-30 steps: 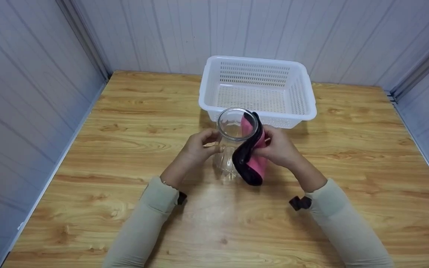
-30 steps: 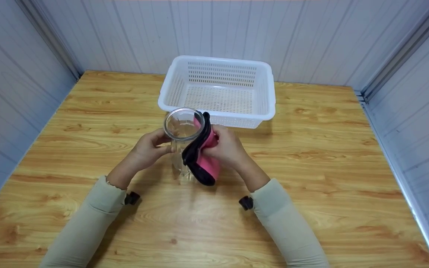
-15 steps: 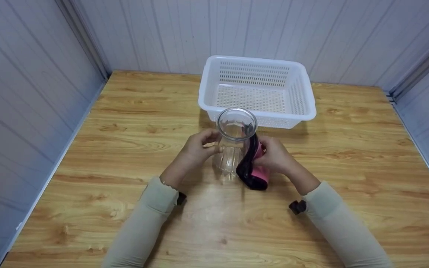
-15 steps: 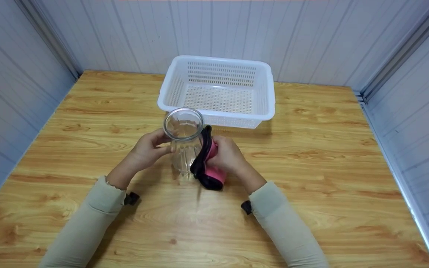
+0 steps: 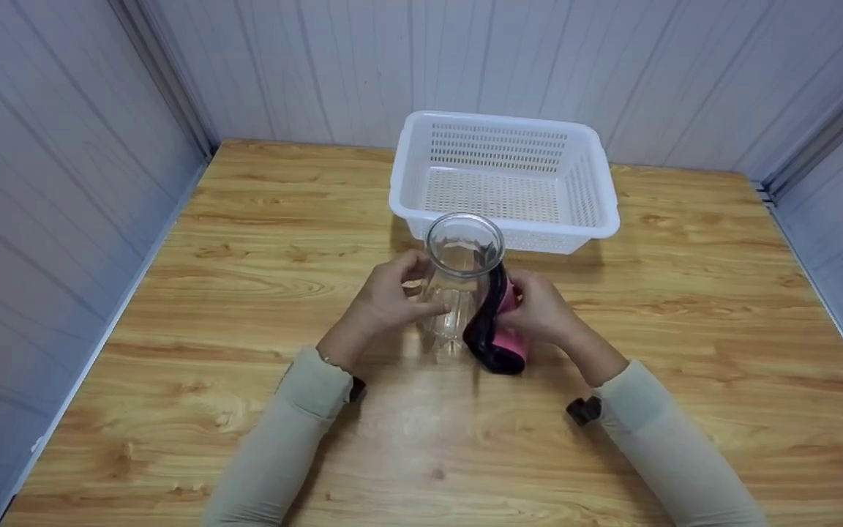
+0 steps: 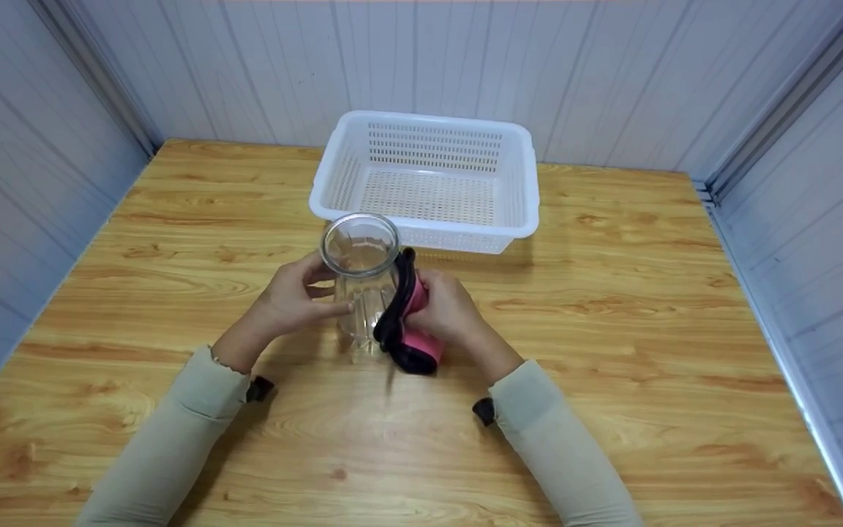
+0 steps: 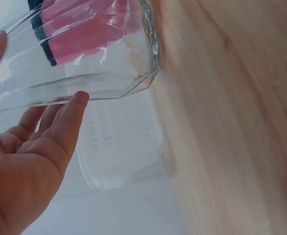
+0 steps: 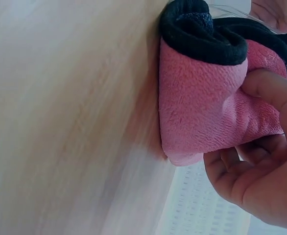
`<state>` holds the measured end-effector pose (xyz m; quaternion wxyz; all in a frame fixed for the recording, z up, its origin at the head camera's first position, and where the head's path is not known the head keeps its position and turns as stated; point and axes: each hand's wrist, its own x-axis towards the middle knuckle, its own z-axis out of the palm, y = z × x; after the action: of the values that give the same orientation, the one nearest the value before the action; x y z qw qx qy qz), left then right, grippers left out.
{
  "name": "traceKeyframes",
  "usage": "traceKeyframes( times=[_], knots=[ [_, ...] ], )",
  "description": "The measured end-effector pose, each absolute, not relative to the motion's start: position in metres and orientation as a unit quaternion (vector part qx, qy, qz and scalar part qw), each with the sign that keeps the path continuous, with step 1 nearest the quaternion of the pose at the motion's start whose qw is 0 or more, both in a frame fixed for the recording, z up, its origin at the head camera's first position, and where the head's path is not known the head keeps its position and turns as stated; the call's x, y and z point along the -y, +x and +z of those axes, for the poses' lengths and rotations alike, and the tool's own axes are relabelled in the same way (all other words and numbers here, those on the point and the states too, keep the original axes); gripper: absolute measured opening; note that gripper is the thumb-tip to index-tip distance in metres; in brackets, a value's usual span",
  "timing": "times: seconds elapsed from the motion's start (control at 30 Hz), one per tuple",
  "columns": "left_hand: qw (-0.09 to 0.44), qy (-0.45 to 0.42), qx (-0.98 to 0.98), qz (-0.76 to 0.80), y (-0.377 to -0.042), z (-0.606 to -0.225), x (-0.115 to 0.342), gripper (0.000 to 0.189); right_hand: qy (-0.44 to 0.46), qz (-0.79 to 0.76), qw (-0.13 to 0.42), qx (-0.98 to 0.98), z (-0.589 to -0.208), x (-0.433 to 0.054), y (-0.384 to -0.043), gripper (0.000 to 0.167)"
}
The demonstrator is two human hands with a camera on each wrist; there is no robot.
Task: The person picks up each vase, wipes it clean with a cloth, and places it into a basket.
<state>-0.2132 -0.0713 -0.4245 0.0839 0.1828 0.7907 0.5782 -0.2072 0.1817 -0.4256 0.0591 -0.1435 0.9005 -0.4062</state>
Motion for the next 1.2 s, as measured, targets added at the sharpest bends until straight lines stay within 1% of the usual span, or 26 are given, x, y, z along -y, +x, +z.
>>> traceKeyframes(
  times=[0.13, 0.23, 0.4, 0.5, 0.63, 0.73, 0.93, 1.2],
  knots=[
    [0.089, 0.170, -0.786, 0.588, -0.213, -0.426, 0.068, 0.066, -0.129, -0.408, 0.064, -0.902, -0.423, -0.184, -0.204, 0.033],
    [0.104, 0.167, -0.780, 0.594, -0.212, -0.427, 0.067, 0.065, -0.124, -0.412, 0.061, -0.900, -0.419, -0.185, -0.202, 0.034],
    [0.111, 0.172, -0.792, 0.576, -0.212, -0.424, 0.069, 0.059, -0.151, -0.430, 0.025, -0.890, -0.404, -0.183, -0.202, 0.031],
    [0.108, 0.169, -0.800, 0.566, -0.212, -0.420, 0.069, 0.058, -0.163, -0.468, -0.001, -0.868, -0.395, -0.180, -0.202, 0.028],
    [0.110, 0.167, -0.801, 0.564, -0.211, -0.418, 0.068, 0.056, -0.159, -0.518, -0.016, -0.840, -0.387, -0.177, -0.202, 0.025],
    [0.115, 0.167, -0.794, 0.573, -0.211, -0.418, 0.068, 0.055, -0.148, -0.520, -0.008, -0.841, -0.387, -0.177, -0.202, 0.025],
    [0.111, 0.163, -0.785, 0.587, -0.211, -0.417, 0.069, 0.054, -0.151, -0.460, 0.018, -0.875, -0.392, -0.176, -0.205, 0.030],
    [0.118, 0.166, -0.776, 0.597, -0.211, -0.419, 0.070, 0.052, -0.144, -0.417, 0.067, -0.895, -0.422, -0.179, -0.206, 0.036]
  ],
)
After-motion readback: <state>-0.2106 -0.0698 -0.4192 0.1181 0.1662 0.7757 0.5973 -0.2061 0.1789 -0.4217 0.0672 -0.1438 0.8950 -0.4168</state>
